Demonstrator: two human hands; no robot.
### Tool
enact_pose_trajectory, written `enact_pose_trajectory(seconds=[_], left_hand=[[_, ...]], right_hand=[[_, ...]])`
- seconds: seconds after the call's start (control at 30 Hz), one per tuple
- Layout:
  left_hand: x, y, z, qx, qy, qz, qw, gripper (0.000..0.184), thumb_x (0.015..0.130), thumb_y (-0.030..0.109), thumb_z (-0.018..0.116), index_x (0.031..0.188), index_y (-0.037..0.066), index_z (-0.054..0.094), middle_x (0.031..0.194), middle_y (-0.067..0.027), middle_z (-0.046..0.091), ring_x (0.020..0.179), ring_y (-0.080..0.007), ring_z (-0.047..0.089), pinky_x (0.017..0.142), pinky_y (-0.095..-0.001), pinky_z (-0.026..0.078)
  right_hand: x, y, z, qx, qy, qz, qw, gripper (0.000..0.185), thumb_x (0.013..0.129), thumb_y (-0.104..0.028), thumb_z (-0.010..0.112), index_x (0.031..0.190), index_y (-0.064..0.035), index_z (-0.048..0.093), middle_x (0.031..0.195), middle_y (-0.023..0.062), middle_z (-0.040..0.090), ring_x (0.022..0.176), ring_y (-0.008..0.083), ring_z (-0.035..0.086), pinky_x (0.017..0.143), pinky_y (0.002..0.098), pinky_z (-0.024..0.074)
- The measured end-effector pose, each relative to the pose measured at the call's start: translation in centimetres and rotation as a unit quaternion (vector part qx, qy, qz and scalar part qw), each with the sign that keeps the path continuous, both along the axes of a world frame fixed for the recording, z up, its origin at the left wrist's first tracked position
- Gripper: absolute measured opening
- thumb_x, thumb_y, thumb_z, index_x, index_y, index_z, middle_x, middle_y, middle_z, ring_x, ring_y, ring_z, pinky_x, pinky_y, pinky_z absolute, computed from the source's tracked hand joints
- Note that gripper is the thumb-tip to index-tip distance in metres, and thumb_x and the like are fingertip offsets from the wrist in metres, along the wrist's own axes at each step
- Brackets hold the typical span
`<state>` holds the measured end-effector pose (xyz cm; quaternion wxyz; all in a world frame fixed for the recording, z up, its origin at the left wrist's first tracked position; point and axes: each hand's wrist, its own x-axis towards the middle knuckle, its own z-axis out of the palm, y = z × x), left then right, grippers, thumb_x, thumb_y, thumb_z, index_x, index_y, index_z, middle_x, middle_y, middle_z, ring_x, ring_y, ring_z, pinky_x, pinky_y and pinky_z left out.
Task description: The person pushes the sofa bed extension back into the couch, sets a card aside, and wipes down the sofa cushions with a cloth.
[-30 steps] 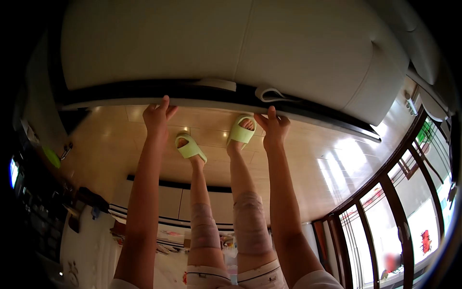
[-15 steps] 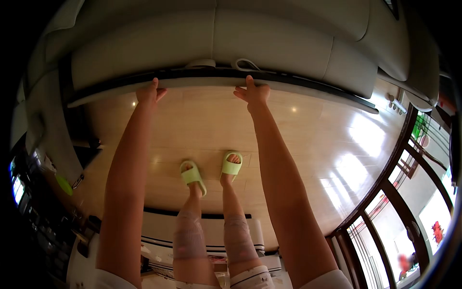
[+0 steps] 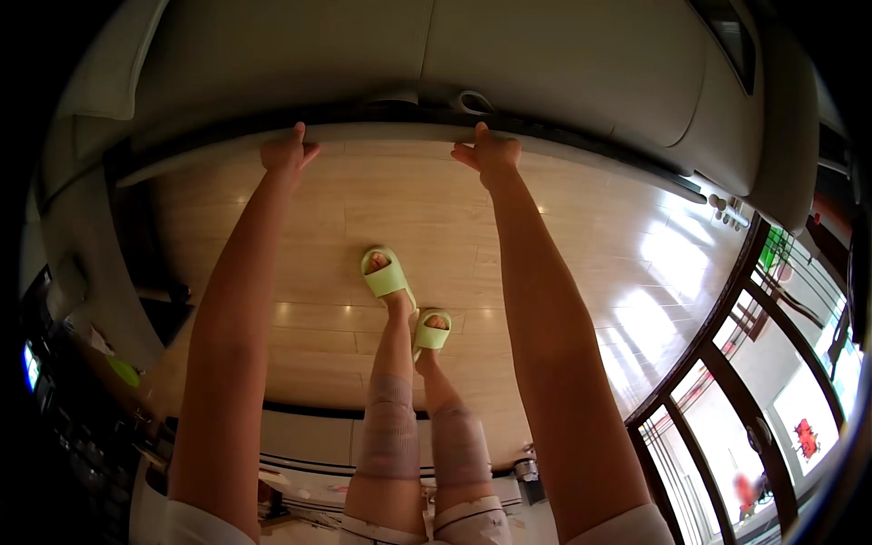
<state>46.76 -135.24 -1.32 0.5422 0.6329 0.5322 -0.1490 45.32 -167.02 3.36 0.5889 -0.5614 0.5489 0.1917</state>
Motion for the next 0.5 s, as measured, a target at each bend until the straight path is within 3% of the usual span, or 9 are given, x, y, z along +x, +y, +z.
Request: enact_pose_trajectory(seconds=[0.13, 0.23, 0.3, 0.43, 0.5], left_hand=[[3.3, 0.1, 1.0, -0.006, 0.006, -0.009, 1.000, 0.042, 0.092, 0.026, 0.074, 0.105, -0.012, 0.060, 0.089, -0.0164, 0.072, 0.081, -0.0293, 0.075, 0.066, -0.0287, 0.065], [5.4, 0.5, -0.1, -0.045, 0.001, 0.020, 0.999, 0.034, 0.096, 0.018, 0.069, 0.117, -0.005, 0.059, 0.111, -0.0170, 0.067, 0.088, -0.0290, 0.073, 0.080, -0.0331, 0.067], [6.2, 0.6, -0.5, -0.045, -0.027, -0.008, 0.999, 0.034, 0.096, 0.017, 0.068, 0.120, -0.003, 0.057, 0.111, -0.0161, 0.067, 0.089, -0.0289, 0.073, 0.080, -0.0338, 0.067], [7.5, 0.3, 0.2, -0.035, -0.028, 0.011, 0.999, 0.036, 0.098, 0.015, 0.066, 0.127, -0.002, 0.053, 0.110, -0.0137, 0.067, 0.090, -0.0291, 0.072, 0.081, -0.0373, 0.067], [7.7, 1.8, -2.3, -0.065, -0.029, 0.008, 0.997, 0.038, 0.098, 0.015, 0.064, 0.130, -0.002, 0.051, 0.109, -0.0136, 0.067, 0.093, -0.0289, 0.072, 0.084, -0.0375, 0.066]], right_hand=[[2.5, 0.3, -1.8, 0.015, -0.047, -0.033, 0.998, 0.032, 0.097, -0.014, 0.065, 0.102, 0.0114, 0.046, 0.083, 0.0206, 0.064, 0.073, 0.0377, 0.075, 0.066, 0.0361, 0.0672], [4.4, -0.3, -3.3, 0.042, -0.075, -0.050, 0.995, 0.030, 0.098, -0.011, 0.063, 0.105, 0.0125, 0.046, 0.097, 0.0195, 0.062, 0.072, 0.0380, 0.074, 0.068, 0.0363, 0.0683], [5.3, -0.5, -3.7, 0.056, -0.110, -0.083, 0.989, 0.022, 0.098, -0.003, 0.059, 0.108, 0.0112, 0.047, 0.104, 0.0190, 0.060, 0.075, 0.0373, 0.073, 0.071, 0.0382, 0.0692], [6.5, -0.6, -3.5, 0.068, -0.120, -0.035, 0.990, 0.014, 0.099, 0.002, 0.051, 0.111, 0.0086, 0.047, 0.103, 0.0195, 0.059, 0.081, 0.0375, 0.072, 0.073, 0.0431, 0.0694], [6.7, -1.0, -3.5, 0.082, -0.115, 0.002, 0.990, 0.014, 0.099, 0.004, 0.047, 0.112, 0.0076, 0.048, 0.103, 0.0199, 0.059, 0.084, 0.0378, 0.071, 0.072, 0.0448, 0.0694]])
